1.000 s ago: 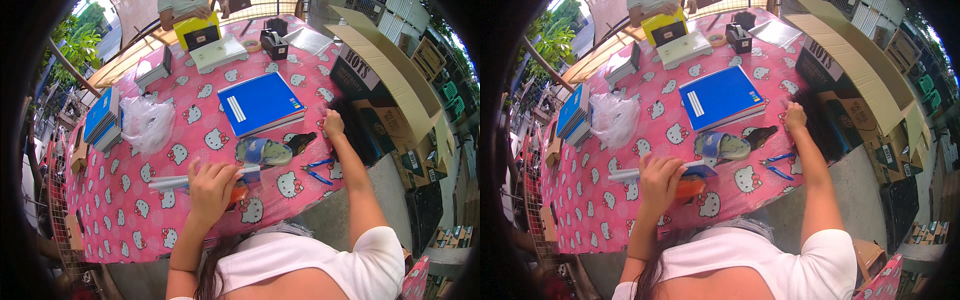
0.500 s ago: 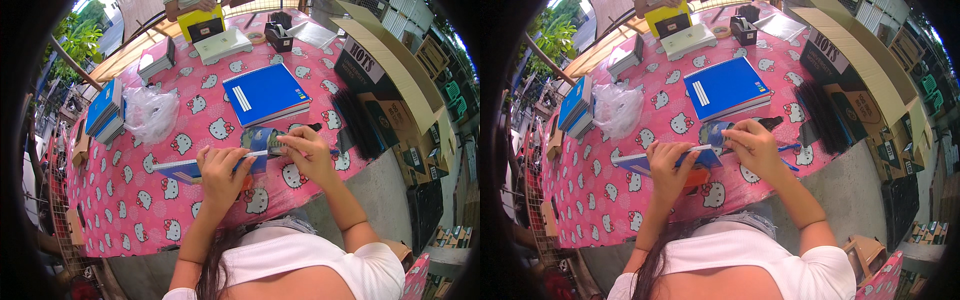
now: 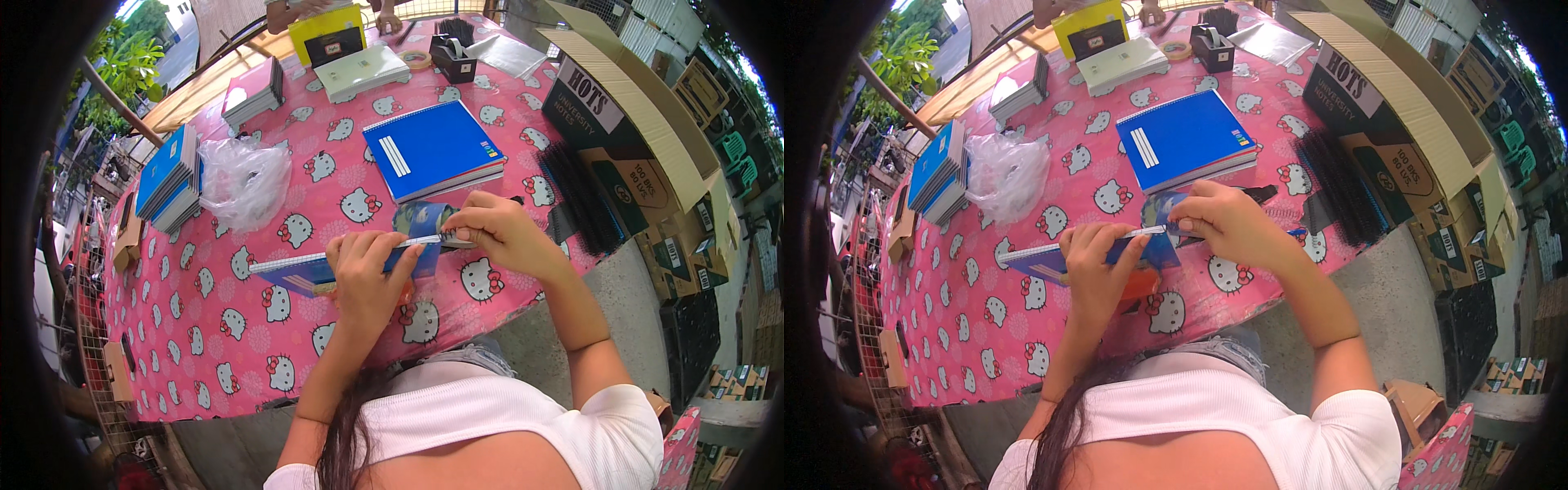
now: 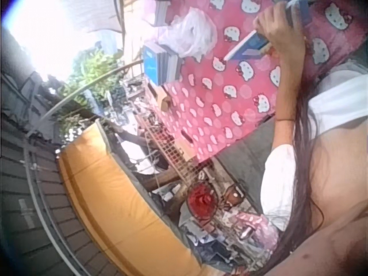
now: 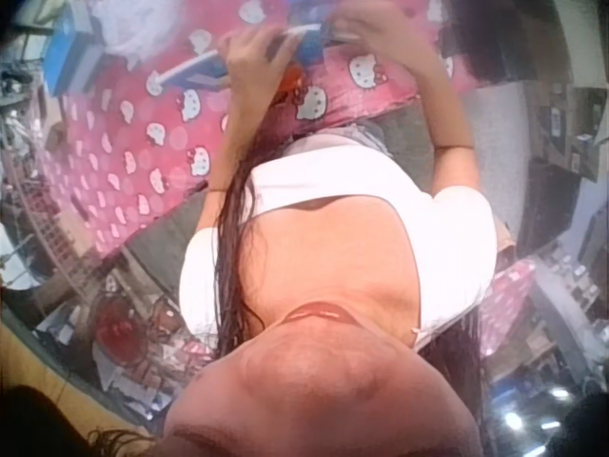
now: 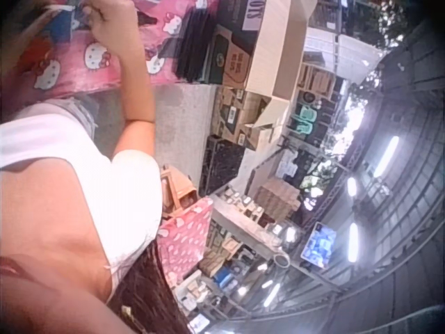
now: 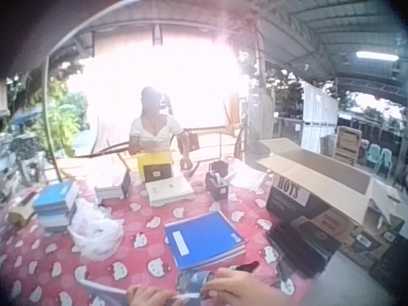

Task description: The person trims the spiral coil of several notebooks using a hand tool and places them into a small orange rack on the table.

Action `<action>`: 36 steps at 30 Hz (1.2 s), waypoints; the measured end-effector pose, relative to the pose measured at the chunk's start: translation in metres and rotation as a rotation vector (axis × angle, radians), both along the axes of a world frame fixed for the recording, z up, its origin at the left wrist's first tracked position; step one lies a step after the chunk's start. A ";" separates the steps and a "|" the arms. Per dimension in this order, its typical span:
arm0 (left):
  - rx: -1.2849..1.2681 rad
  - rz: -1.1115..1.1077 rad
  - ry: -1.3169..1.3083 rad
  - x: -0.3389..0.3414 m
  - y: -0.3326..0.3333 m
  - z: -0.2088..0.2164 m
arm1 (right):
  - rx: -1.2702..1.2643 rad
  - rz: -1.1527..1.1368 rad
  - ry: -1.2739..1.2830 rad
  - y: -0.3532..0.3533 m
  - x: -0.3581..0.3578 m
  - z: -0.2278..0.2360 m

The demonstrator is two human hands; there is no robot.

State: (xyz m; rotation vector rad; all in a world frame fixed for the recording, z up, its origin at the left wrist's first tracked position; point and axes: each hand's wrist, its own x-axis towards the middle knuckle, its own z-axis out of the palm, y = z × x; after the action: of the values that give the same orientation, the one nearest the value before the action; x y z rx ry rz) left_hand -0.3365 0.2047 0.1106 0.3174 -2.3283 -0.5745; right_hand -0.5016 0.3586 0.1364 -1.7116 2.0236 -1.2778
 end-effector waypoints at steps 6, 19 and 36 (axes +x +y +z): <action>-0.083 0.049 0.055 -0.004 0.001 0.001 | 0.067 0.090 -0.048 0.000 -0.008 0.001; -0.226 0.002 0.063 -0.005 0.012 -0.004 | 0.022 0.029 -0.116 -0.006 0.001 -0.001; -0.026 0.021 0.051 -0.009 0.003 -0.003 | 0.171 -0.061 -0.089 -0.003 0.015 0.009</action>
State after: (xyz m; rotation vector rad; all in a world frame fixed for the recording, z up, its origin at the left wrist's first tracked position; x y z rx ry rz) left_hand -0.3452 0.2075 0.1073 0.3107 -2.2792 -0.5354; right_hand -0.4865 0.3552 0.1458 -1.5020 2.0825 -1.1398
